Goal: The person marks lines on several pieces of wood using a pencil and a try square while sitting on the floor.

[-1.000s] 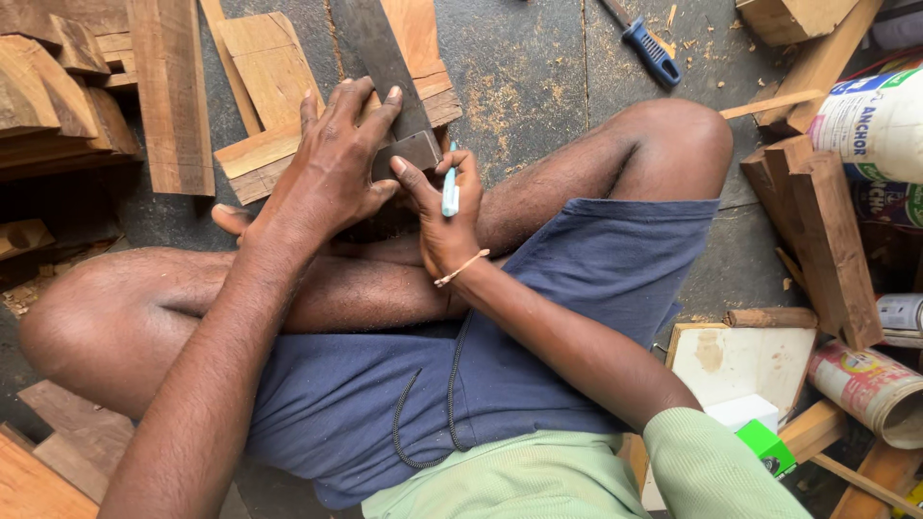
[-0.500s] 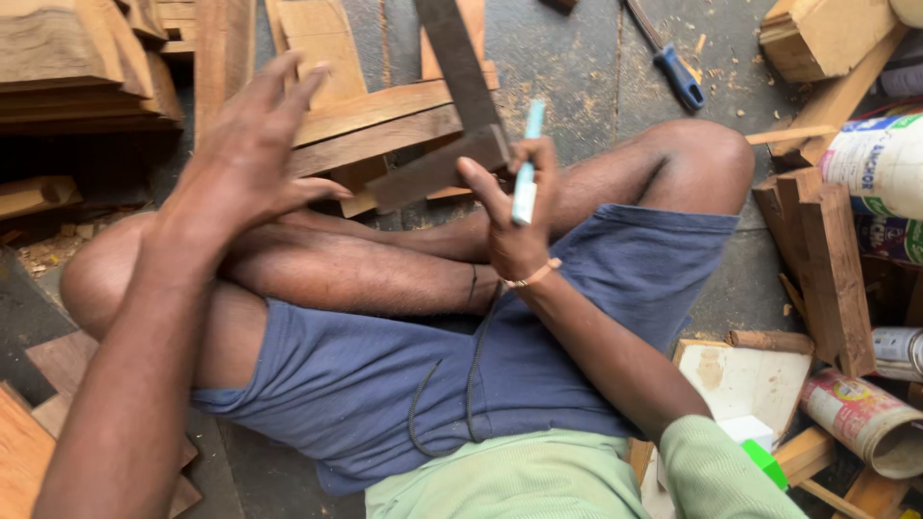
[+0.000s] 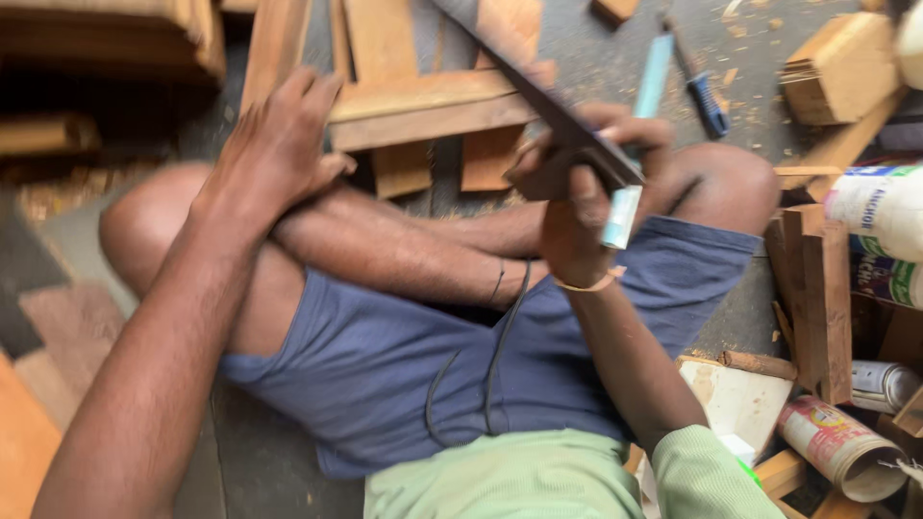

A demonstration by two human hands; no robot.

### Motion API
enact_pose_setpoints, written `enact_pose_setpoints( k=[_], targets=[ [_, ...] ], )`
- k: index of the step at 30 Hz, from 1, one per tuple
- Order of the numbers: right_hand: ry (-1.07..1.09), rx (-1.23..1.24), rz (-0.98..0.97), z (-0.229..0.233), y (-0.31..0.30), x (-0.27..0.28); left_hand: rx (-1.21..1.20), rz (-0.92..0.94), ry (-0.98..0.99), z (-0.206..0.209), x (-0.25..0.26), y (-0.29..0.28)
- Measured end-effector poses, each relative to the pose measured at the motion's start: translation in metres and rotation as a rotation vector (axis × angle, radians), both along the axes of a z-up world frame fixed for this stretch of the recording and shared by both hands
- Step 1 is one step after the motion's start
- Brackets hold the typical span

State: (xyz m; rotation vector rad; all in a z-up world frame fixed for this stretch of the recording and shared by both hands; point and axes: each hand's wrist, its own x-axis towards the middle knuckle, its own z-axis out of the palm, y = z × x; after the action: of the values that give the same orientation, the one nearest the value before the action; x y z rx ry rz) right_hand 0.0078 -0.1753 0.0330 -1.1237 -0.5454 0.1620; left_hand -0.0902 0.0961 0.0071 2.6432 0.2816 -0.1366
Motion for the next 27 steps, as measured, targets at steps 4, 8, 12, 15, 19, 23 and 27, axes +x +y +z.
enact_pose_setpoints(
  k=[4, 8, 12, 15, 19, 23, 27],
  targets=[
    [-0.558, -0.502, -0.055, 0.02, -0.004, -0.006, -0.009, -0.044, -0.132, -0.006, -0.005, 0.003],
    [-0.791, -0.765, 0.164, 0.003, 0.007, -0.003, -0.02, -0.029, -0.069, -0.021, 0.004, 0.005],
    [-0.949, -0.847, 0.303, -0.031, 0.026, 0.007, -0.008, -0.003, -0.034, -0.031, 0.004, 0.004],
    [-1.037, -0.935, 0.357, -0.041, 0.036, 0.013, 0.031, -0.01, -0.108, -0.04, 0.006, 0.004],
    [-1.101, -0.995, 0.402, -0.051, 0.047, 0.009, 0.038, -0.009, -0.211, -0.054, 0.004, 0.006],
    [-1.104, -1.014, 0.331, -0.058, 0.049, -0.003, 0.097, -0.028, -0.222, -0.062, 0.007, 0.005],
    [-1.19, -1.077, 0.277, -0.069, 0.054, -0.003, 0.119, -0.03, -0.239, -0.064, 0.007, 0.006]
  ],
)
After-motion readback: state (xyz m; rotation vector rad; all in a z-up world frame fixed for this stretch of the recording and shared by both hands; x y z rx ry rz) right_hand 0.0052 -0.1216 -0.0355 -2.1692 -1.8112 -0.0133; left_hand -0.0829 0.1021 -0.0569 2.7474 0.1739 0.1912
